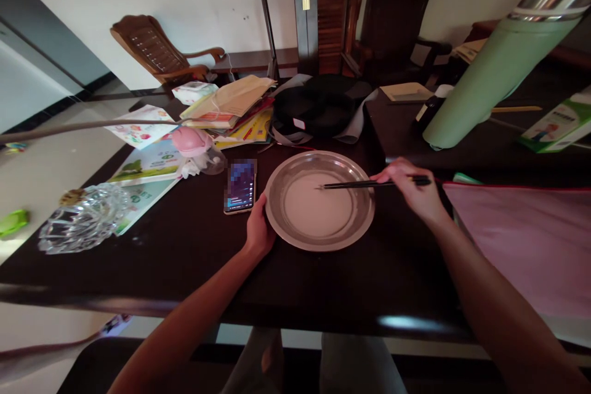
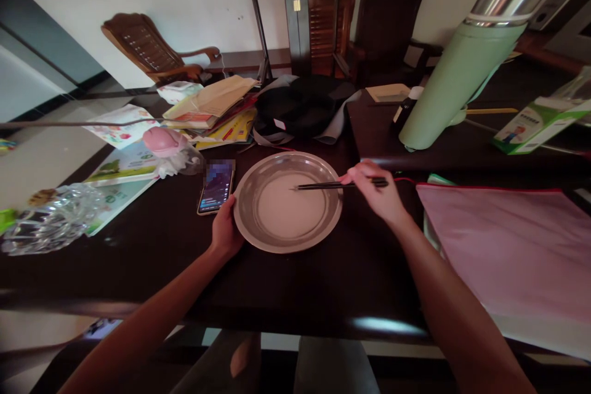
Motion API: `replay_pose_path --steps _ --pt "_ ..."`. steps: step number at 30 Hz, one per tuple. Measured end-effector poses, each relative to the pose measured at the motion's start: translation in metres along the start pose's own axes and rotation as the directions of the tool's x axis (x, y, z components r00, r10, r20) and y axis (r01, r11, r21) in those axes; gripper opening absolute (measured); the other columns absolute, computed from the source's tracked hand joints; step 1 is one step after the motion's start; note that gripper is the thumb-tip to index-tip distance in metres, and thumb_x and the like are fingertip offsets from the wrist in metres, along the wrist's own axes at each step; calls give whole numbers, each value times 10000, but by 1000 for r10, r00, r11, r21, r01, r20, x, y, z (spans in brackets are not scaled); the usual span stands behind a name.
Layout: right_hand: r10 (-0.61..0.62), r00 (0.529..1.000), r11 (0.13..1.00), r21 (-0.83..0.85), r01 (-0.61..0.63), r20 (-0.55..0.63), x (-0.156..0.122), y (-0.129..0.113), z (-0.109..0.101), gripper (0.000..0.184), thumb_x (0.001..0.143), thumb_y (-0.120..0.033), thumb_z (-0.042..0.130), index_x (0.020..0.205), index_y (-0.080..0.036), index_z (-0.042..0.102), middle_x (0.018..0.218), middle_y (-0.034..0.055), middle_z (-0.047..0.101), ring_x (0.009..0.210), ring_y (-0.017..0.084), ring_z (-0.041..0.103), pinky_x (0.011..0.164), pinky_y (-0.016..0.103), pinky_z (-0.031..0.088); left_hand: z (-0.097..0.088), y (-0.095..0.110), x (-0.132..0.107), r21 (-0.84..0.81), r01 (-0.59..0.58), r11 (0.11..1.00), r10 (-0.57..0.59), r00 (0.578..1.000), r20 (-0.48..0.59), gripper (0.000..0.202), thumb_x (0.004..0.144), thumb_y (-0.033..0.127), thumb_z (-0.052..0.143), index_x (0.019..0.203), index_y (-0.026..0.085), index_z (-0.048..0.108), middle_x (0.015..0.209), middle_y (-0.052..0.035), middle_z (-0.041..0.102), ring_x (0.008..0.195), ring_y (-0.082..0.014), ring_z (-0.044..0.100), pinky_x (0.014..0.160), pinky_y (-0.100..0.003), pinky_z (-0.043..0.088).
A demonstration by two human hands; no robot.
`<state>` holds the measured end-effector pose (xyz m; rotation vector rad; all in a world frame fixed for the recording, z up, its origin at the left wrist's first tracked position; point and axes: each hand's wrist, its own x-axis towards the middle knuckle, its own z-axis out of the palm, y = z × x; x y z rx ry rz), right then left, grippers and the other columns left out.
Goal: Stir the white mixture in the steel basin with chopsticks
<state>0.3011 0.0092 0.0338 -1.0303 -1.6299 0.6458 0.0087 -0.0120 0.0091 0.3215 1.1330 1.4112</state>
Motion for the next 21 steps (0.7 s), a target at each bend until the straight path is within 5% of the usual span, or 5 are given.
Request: replay_pose_path --steps 3,9,12,16,21 --pt "70 994 988 142 -59 -78 0 1 -11 389 919 -426 542 603 -248 682 628 19 678 646 188 626 695 361 462 0 0 0 -3 -13 1000 13 1000 -4 178 800 306 578 717 190 685 660 -5 688 938 -238 676 877 -333 514" --pt "-58 972 998 36 51 226 -3 -9 13 279 912 -405 561 742 -273 739 801 27 750 805 210 639 783 387 463 -2 0 1 1 -8 1000 8 1000 12 192 824 312 566 817 192 716 653 -5 686 935 -239 679 876 -337 517" --pt "-55 995 998 -26 58 87 -1 -4 8 256 909 -392 571 753 -282 741 811 18 753 800 207 641 800 393 454 -2 0 1 -6 -8 1000 8 1000 12 198 837 304 552 827 194 716 671 -6 693 947 -236 677 884 -336 515" --pt "39 994 992 125 -26 -106 1 2 -10 386 920 -416 546 600 -254 691 631 14 688 644 187 637 686 363 469 -2 0 1 1 -12 1000 12 1000 27 200 834 308 546 821 194 710 752 -17 720 977 -237 670 886 -341 514" --pt "-28 982 996 94 11 186 -2 -9 7 334 919 -432 542 696 -265 727 749 27 736 754 203 650 730 371 482 -1 0 2 13 -17 1000 17 1000 -5 183 814 309 568 751 195 697 702 -6 706 936 -233 679 878 -338 516"
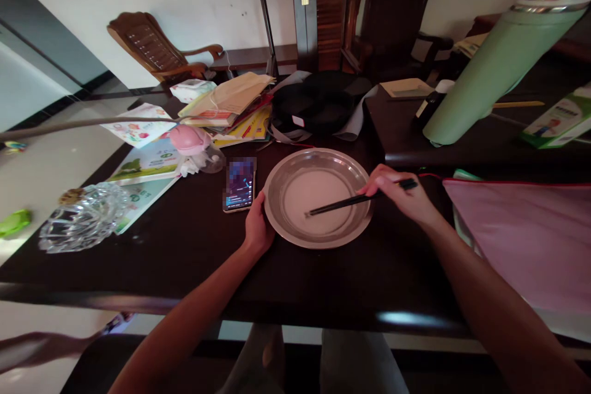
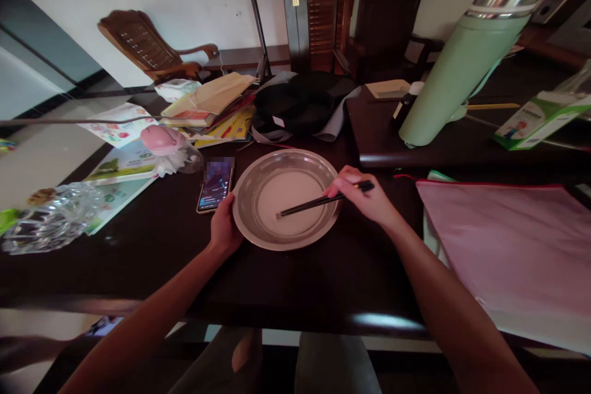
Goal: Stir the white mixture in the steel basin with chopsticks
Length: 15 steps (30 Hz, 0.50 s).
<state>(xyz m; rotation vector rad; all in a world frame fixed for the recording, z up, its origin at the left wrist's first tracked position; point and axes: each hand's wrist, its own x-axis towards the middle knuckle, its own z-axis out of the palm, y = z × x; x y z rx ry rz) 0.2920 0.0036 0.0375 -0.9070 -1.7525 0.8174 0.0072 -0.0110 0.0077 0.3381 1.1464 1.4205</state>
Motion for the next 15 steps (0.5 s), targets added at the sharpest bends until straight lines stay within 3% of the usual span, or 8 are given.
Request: replay_pose_path --steps 2,5,8,11,15 --pt "-28 999 996 -88 31 36 1 -1 5 281 910 -423 561 754 -272 741 822 28 754 814 209 642 784 386 472 0 0 0 -8 10 1000 -10 1000 -1 204 828 310 555 765 190 707 690 -4 703 918 -226 684 879 -334 517" --pt "1 989 995 -101 -16 -148 1 4 -3 297 912 -417 560 723 -265 731 776 21 740 782 200 651 785 381 470 0 0 0 -20 12 1000 -12 1000 14 227 845 307 536 767 185 711 723 -11 719 928 -224 685 883 -329 517" --pt "49 957 999 34 -41 -287 0 7 -15 395 917 -437 543 600 -247 684 621 11 676 636 179 640 691 356 481 0 0 0 -25 11 1000 -10 1000 24 218 837 305 542 770 185 711 783 -20 738 956 -231 683 888 -332 518" --pt "71 983 992 119 -51 -169 -2 4 -9 407 920 -441 532 595 -242 678 611 16 659 617 177 638 651 346 487 0 0 0 -34 10 999 -9 1000 8 203 829 297 554 800 182 718 800 -16 742 951 -228 686 897 -334 517" --pt "-6 999 998 -57 8 35 0 0 5 294 910 -423 556 742 -257 732 788 32 741 797 204 655 777 380 477 2 0 0 -48 9 999 -9 1000 2 208 846 276 541 811 175 720 782 -9 739 931 -219 690 900 -330 519"
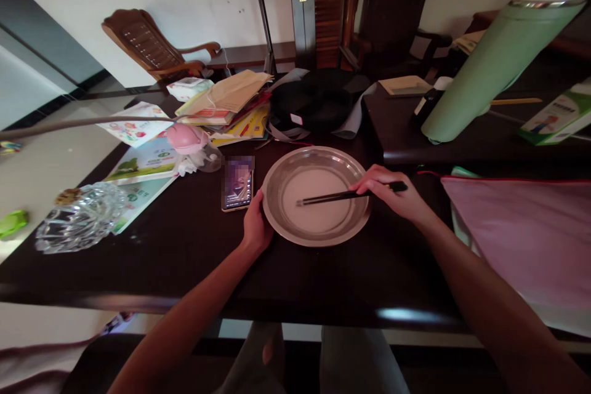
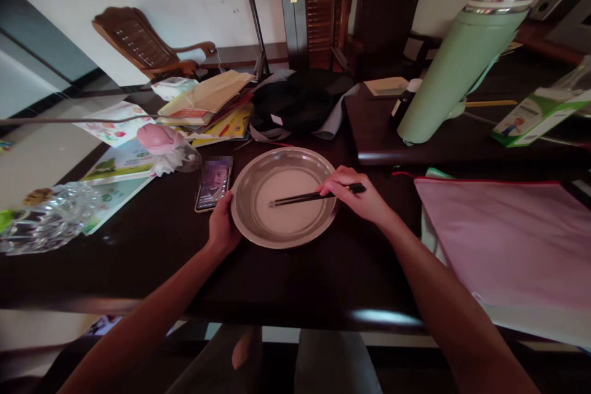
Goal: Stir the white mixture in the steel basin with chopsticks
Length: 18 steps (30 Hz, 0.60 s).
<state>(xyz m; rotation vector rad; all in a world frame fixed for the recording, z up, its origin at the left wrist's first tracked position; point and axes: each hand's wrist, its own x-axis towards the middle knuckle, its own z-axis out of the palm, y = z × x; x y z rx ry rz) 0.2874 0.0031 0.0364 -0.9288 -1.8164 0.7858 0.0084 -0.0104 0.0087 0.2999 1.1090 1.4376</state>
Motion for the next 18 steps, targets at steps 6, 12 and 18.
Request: replay_pose_path --steps 6,12,18 --pt "107 945 990 117 -74 -308 -2 8 -18 385 906 -454 555 602 -257 685 640 14 699 641 188 646 685 362 487 -1 0 0 12 9 1000 -9 1000 4 203 830 299 547 811 184 712 826 -23 745 975 -243 681 898 -352 522" --pt "63 998 996 68 -61 -25 0 1 -3 341 904 -461 551 689 -255 719 751 29 735 743 200 666 737 371 494 -3 -1 2 36 -16 999 16 1000 20 182 792 318 584 828 188 706 868 -25 746 988 -241 675 897 -344 519" --pt "91 963 996 31 -86 -255 -1 6 -13 323 910 -428 561 683 -264 722 725 13 733 736 201 666 758 373 490 -1 0 0 33 -3 999 2 999 39 193 808 319 562 798 187 703 862 -23 747 969 -241 678 884 -347 523"
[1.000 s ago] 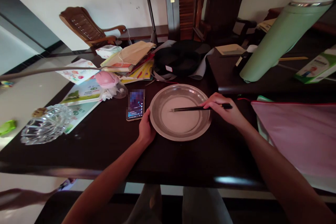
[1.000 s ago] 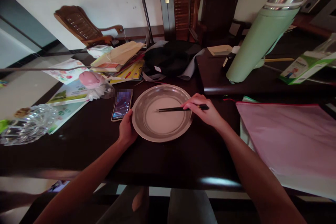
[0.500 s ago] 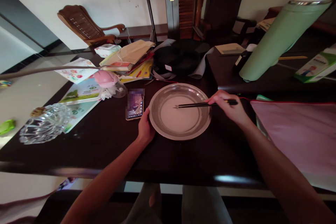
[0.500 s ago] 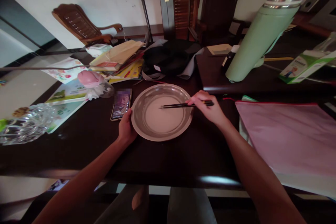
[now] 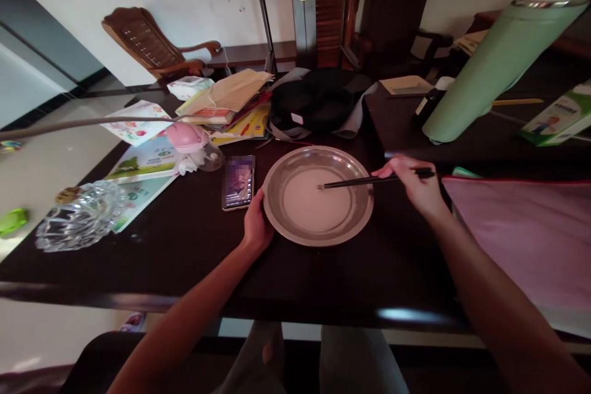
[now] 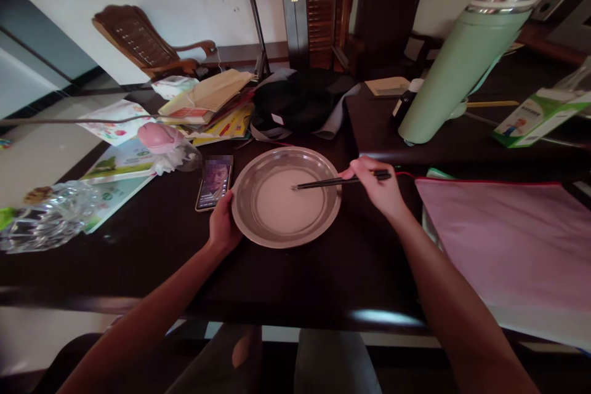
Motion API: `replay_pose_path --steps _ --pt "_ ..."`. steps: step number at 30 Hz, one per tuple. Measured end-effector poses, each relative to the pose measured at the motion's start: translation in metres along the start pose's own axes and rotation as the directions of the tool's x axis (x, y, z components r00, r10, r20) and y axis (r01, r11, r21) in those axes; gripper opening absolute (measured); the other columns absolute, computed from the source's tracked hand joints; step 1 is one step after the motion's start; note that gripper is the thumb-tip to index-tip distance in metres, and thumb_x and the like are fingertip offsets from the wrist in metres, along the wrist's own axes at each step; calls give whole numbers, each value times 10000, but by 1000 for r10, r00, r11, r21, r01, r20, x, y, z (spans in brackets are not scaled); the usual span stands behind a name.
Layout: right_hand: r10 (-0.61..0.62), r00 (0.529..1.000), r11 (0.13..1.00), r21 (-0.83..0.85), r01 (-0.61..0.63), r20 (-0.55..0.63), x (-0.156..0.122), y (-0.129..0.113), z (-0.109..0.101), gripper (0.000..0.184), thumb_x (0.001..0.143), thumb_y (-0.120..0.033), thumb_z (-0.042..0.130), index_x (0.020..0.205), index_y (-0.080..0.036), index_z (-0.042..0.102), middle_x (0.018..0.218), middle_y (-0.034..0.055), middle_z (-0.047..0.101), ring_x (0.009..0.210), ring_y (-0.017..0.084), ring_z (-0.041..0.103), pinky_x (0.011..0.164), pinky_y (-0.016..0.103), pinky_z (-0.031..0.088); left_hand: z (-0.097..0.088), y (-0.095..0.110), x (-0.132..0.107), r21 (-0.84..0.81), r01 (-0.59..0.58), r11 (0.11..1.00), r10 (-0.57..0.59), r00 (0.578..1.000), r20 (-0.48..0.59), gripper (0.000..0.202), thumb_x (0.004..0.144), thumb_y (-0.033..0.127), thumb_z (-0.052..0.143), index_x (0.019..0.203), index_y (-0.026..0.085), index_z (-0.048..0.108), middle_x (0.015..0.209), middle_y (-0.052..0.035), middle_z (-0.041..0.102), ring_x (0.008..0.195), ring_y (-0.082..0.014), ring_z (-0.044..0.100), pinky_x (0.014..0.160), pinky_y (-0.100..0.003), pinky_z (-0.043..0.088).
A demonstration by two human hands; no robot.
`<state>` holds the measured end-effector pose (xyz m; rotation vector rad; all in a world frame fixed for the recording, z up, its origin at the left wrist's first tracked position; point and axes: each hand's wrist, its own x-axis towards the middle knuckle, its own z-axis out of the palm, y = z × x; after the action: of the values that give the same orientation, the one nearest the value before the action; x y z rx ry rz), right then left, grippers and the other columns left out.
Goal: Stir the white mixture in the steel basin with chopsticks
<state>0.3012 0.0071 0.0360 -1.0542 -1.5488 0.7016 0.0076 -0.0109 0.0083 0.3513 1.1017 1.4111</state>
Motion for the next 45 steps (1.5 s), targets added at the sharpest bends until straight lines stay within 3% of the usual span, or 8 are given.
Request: replay_pose_path --steps 4,8,15,21,28,34,41,45 --pt "11 998 989 145 -19 55 -2 1 -1 392 920 -439 536 611 -259 694 629 7 689 624 183 652 663 349 496 0 0 0 -5 -6 1000 6 1000 -11 200 817 314 556 779 179 698 881 -28 748 981 -238 674 885 -331 518" --pt "-39 966 999 15 37 255 -3 -3 12 314 908 -448 551 733 -259 732 787 27 745 793 206 671 772 379 491 -1 0 0 7 -18 1000 18 1000 -11 195 814 316 560 810 186 705 894 -24 746 987 -227 672 879 -313 513" --pt "28 999 994 104 -23 -44 0 2 -5 377 904 -454 555 602 -271 687 618 10 681 636 195 651 695 371 496 -2 -1 1 17 -25 1000 25 1000 -5 174 788 324 588 789 191 700 870 -24 743 971 -236 673 866 -328 517" --pt "-57 966 998 3 58 252 -2 -4 11 308 911 -442 546 732 -276 734 775 22 746 777 204 665 771 385 481 -2 -1 2 16 -34 999 34 999 -12 166 781 324 595 780 193 697 851 -17 742 978 -230 671 872 -317 513" --pt "26 1000 994 110 -24 -13 0 1 -3 373 906 -434 560 608 -255 695 625 8 691 640 185 663 696 357 503 -1 0 1 9 -11 1000 11 1000 -15 195 818 308 548 765 194 696 861 -20 747 990 -237 671 885 -337 517" --pt "-41 965 999 -7 44 258 -2 -4 13 332 898 -481 553 722 -264 732 799 33 755 790 208 667 771 387 490 -2 0 1 5 -25 1000 25 1000 -14 160 788 311 587 780 195 698 815 -8 738 957 -232 679 876 -332 519" --pt "24 999 996 91 -20 -37 0 1 -2 374 904 -447 559 610 -265 701 647 13 704 657 193 658 700 369 499 -1 0 0 -5 -14 1000 14 1000 -7 199 824 299 545 811 187 708 881 -20 748 1002 -233 670 892 -328 512" --pt "6 985 995 96 -23 170 -3 -5 6 374 908 -468 539 639 -272 711 669 23 713 700 207 663 701 376 495 -2 0 0 13 -18 1000 18 1000 -10 178 804 313 572 790 193 703 865 -19 747 1005 -241 669 890 -334 514"
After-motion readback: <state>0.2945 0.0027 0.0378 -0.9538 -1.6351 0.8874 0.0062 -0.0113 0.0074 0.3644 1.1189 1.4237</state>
